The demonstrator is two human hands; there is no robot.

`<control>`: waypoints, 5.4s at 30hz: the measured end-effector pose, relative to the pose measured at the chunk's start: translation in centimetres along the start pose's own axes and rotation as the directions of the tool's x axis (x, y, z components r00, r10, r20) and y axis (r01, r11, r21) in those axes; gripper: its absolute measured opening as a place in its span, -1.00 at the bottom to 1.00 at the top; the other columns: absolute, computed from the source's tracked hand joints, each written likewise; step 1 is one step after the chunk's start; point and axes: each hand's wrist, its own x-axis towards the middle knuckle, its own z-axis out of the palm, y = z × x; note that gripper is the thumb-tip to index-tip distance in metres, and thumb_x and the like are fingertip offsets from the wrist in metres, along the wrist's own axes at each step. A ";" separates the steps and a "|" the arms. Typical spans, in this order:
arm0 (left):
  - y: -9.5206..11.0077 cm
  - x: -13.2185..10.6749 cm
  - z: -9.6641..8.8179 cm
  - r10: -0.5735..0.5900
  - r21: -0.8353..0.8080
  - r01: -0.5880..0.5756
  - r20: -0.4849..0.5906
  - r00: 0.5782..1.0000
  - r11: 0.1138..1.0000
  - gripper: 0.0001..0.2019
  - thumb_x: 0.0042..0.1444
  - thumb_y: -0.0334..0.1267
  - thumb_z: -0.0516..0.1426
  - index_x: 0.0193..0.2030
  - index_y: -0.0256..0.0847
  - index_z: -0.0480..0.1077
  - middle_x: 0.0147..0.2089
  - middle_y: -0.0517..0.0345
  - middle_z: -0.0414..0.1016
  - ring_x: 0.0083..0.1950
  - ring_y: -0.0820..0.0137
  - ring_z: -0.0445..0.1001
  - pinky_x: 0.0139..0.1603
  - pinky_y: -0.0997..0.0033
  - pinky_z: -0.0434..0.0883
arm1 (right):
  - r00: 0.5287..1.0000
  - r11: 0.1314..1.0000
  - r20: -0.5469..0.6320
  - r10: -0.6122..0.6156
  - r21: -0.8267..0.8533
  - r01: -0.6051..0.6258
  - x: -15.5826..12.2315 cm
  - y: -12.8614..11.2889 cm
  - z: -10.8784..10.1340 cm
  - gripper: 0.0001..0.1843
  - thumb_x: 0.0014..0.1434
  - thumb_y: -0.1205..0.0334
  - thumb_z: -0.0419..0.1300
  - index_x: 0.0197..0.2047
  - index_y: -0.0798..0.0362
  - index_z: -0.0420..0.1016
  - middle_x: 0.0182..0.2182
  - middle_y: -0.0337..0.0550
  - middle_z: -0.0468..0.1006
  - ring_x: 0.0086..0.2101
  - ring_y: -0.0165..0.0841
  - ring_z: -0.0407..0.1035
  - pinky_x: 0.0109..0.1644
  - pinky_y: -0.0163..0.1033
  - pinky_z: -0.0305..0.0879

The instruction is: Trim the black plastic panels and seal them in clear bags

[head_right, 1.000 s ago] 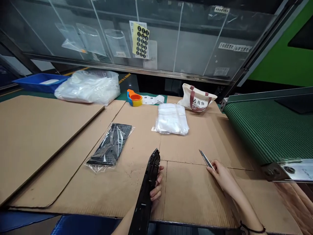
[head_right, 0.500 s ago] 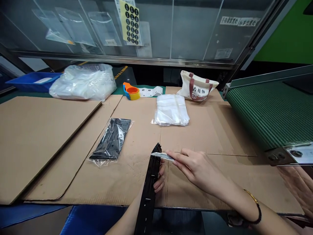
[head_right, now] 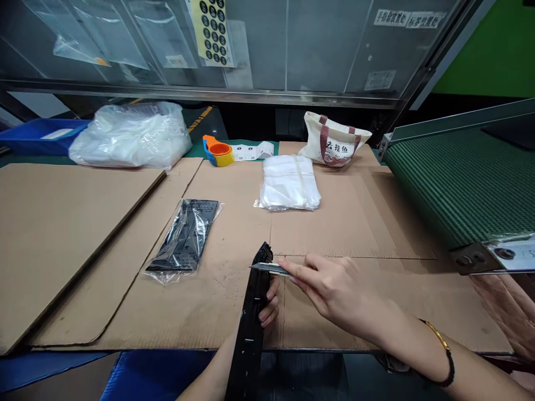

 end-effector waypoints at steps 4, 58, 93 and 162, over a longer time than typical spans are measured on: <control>-0.1 -0.1 0.1 0.056 -0.008 -0.056 -0.006 0.998 0.998 -0.67 0.22 0.03 0.11 -0.09 -0.20 0.31 -0.51 0.36 0.21 -0.76 0.69 -0.04 -0.77 0.62 -0.03 | 1.000 0.999 -0.010 0.005 -0.050 -0.005 0.0 0.0 0.1 -0.61 0.42 0.23 -0.09 0.16 0.01 0.45 -0.50 -0.24 0.45 -0.59 -0.51 0.24 -0.51 -0.36 0.11; 0.2 -0.4 1.2 0.079 -0.062 -0.080 -0.030 0.996 0.995 -0.63 0.00 0.03 0.30 -0.31 -0.22 0.35 -0.60 0.40 0.22 -0.81 0.69 -0.02 -0.87 0.65 -0.06 | 0.998 0.985 0.010 0.066 0.157 -0.067 -0.3 -0.8 0.2 -0.63 0.39 0.25 -0.05 0.14 0.00 0.46 -0.48 -0.22 0.49 -0.56 -0.45 0.33 -0.52 -0.36 0.19; 11.3 3.7 6.1 0.220 0.330 -0.273 0.189 0.957 0.904 -0.52 -0.14 0.11 0.35 -0.17 -0.21 0.56 -0.16 0.01 0.62 0.08 0.01 0.48 0.15 -0.03 0.39 | 0.493 -0.362 0.302 0.816 0.932 0.028 1.2 8.5 7.8 -0.54 -0.36 -0.05 0.53 -0.37 -0.01 0.64 -0.36 -0.14 0.70 -0.26 -0.12 0.58 0.01 -0.02 0.47; 9.6 4.4 3.1 0.757 0.791 -0.611 0.374 0.536 0.042 -0.28 0.10 -0.28 0.24 0.37 -0.04 0.07 0.41 0.01 0.11 0.46 0.18 -0.02 0.45 0.17 -0.05 | 0.557 0.857 -0.658 0.507 0.314 -0.410 -0.8 6.8 10.3 -0.27 0.23 0.20 0.11 0.38 -0.15 -0.12 0.18 0.06 0.07 0.24 -0.02 0.01 0.29 0.26 -0.02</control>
